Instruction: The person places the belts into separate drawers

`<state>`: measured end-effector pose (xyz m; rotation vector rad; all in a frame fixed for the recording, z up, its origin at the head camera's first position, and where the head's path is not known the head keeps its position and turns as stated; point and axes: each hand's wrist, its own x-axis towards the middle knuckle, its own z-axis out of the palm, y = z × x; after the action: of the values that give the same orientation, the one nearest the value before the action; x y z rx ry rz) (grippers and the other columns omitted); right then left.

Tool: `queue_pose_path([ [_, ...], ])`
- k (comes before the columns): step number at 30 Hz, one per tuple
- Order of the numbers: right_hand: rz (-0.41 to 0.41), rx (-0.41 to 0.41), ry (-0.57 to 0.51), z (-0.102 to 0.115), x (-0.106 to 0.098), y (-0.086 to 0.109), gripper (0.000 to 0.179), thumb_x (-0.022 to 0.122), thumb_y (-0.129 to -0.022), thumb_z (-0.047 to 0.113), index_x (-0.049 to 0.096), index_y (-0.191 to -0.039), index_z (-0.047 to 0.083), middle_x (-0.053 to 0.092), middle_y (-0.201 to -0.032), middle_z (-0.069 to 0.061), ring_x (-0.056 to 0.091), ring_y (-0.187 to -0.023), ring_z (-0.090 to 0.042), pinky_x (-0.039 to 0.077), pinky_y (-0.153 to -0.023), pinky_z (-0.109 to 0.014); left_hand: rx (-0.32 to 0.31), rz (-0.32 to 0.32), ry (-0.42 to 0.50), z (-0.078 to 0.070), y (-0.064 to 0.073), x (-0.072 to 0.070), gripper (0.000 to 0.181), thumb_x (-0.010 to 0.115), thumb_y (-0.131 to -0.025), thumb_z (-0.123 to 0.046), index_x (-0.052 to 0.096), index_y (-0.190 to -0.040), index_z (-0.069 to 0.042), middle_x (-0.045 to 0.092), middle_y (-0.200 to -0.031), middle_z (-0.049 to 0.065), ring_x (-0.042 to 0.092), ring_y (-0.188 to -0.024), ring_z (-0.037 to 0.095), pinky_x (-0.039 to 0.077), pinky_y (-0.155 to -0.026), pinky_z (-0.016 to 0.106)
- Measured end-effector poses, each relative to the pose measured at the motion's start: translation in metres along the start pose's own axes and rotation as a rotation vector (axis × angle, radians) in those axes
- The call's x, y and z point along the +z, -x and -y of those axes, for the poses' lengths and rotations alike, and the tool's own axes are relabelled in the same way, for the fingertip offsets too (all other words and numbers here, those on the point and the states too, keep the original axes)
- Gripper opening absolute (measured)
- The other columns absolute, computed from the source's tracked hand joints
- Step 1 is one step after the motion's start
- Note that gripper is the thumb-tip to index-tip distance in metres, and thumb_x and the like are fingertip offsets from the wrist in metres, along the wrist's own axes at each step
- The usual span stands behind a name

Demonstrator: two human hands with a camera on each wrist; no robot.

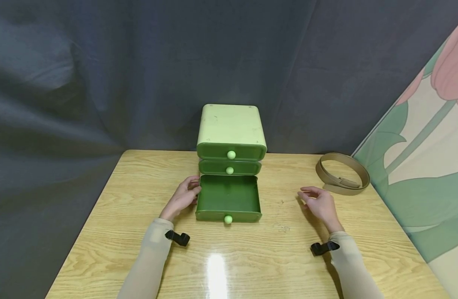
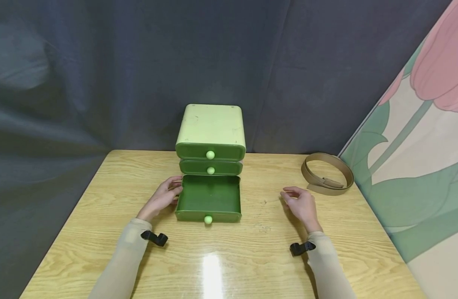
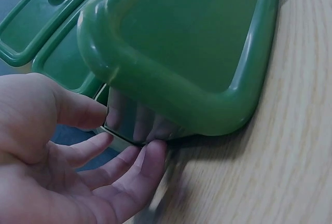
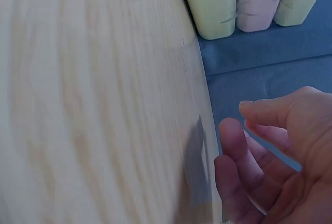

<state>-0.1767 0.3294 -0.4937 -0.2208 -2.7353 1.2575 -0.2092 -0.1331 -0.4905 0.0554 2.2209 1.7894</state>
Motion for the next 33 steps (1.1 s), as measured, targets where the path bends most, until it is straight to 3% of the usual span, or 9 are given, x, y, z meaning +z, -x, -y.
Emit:
queue_pose_path([
  [14,-0.065,0.009,0.036,-0.008,-0.019,-0.005,0.036,0.072,-0.103,0.025,0.075,-0.125,-0.003,0.078,-0.112,-0.027,0.073,-0.058,-0.01,0.055,-0.057,-0.021,-0.019,-0.01,0.004,0.0,0.001,-0.002,0.054,0.048,-0.112,-0.014,0.036,-0.163,-0.006,0.047,-0.16,0.025,0.062,-0.129,0.038,0.057,-0.085,0.033],
  [25,-0.105,0.072,0.061,-0.024,-0.038,-0.01,0.051,0.07,-0.103,0.044,0.075,-0.129,0.001,0.078,-0.118,-0.025,0.074,-0.06,-0.006,0.055,-0.056,-0.02,-0.023,0.013,0.005,-0.003,-0.002,-0.001,0.053,0.048,-0.112,-0.014,0.036,-0.163,-0.006,0.046,-0.162,0.024,0.061,-0.132,0.039,0.056,-0.085,0.032],
  [33,-0.21,0.091,0.115,-0.028,-0.055,-0.013,0.046,0.066,-0.105,0.041,0.072,-0.136,0.007,0.074,-0.131,-0.021,0.072,-0.061,0.0,0.044,-0.069,-0.015,-0.005,0.013,0.009,-0.001,-0.001,-0.002,0.054,0.048,-0.112,-0.013,0.035,-0.164,-0.004,0.046,-0.161,0.026,0.06,-0.132,0.041,0.057,-0.087,0.034],
])
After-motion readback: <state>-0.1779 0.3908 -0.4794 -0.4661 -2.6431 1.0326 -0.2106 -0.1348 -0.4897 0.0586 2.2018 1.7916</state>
